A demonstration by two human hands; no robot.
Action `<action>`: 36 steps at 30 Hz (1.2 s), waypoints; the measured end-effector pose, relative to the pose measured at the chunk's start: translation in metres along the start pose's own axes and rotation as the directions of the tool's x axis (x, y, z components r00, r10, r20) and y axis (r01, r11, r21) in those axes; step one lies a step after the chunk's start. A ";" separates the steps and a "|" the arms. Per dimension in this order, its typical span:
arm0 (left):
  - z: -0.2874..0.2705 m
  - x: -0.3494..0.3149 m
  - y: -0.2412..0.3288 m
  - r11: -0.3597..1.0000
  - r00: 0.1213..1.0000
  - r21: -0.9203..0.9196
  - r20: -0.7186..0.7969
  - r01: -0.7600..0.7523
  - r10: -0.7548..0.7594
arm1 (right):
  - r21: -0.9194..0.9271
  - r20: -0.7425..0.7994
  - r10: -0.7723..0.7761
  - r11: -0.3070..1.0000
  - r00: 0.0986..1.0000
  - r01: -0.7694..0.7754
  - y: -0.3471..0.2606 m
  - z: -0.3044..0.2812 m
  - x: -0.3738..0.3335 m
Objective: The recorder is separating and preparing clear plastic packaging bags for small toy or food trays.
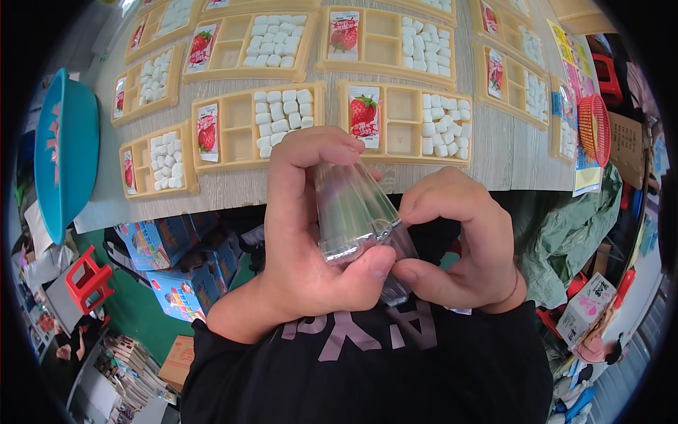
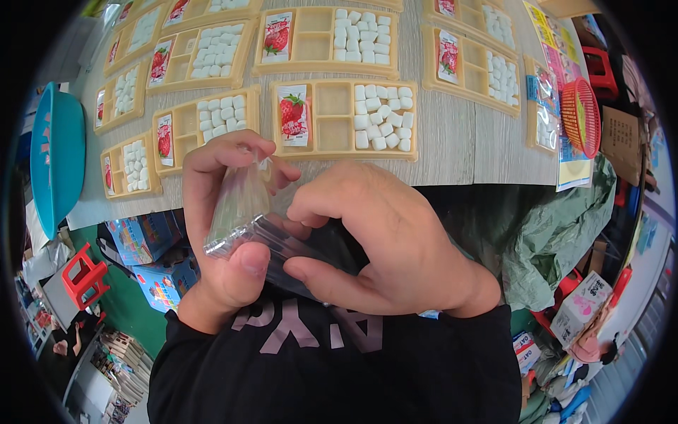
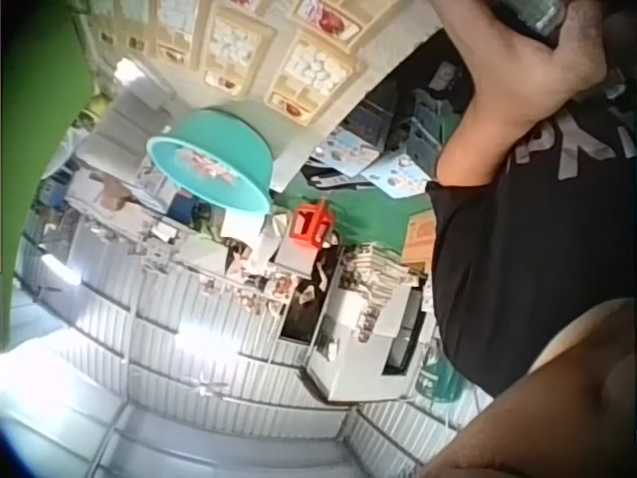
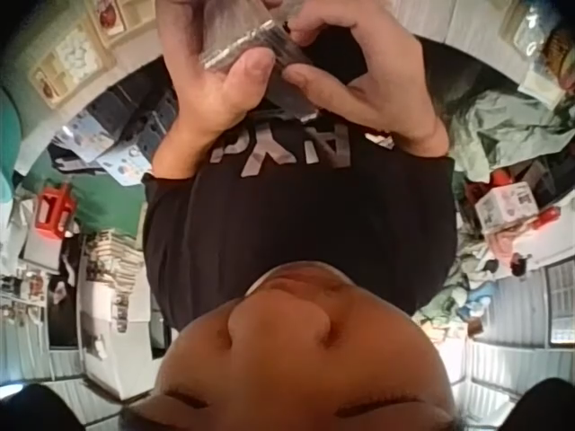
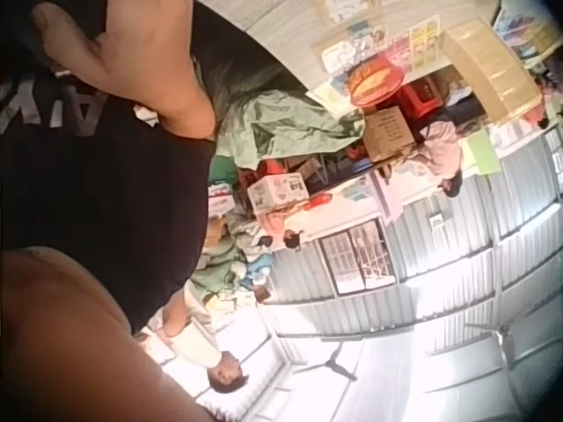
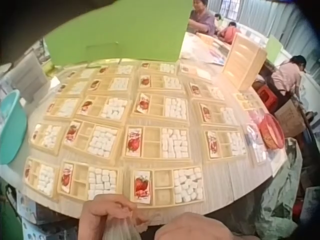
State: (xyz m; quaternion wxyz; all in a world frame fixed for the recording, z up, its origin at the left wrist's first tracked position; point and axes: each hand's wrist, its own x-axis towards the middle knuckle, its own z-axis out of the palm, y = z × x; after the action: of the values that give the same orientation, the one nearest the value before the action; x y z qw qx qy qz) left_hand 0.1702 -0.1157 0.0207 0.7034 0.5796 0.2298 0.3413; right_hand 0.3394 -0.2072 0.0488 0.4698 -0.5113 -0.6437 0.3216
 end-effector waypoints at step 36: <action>-0.007 0.001 -0.006 0.999 0.997 0.030 -0.060 0.045 -0.043 | -0.150 -0.073 -0.126 0.982 0.989 0.115 0.000 0.008 0.004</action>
State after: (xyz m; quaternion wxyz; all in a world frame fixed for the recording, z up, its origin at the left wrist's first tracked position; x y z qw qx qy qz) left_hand 0.1668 -0.1110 0.0138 0.6944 0.5750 0.2687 0.3390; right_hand 0.3314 -0.2029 0.0469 0.4758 -0.5171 -0.6755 0.2235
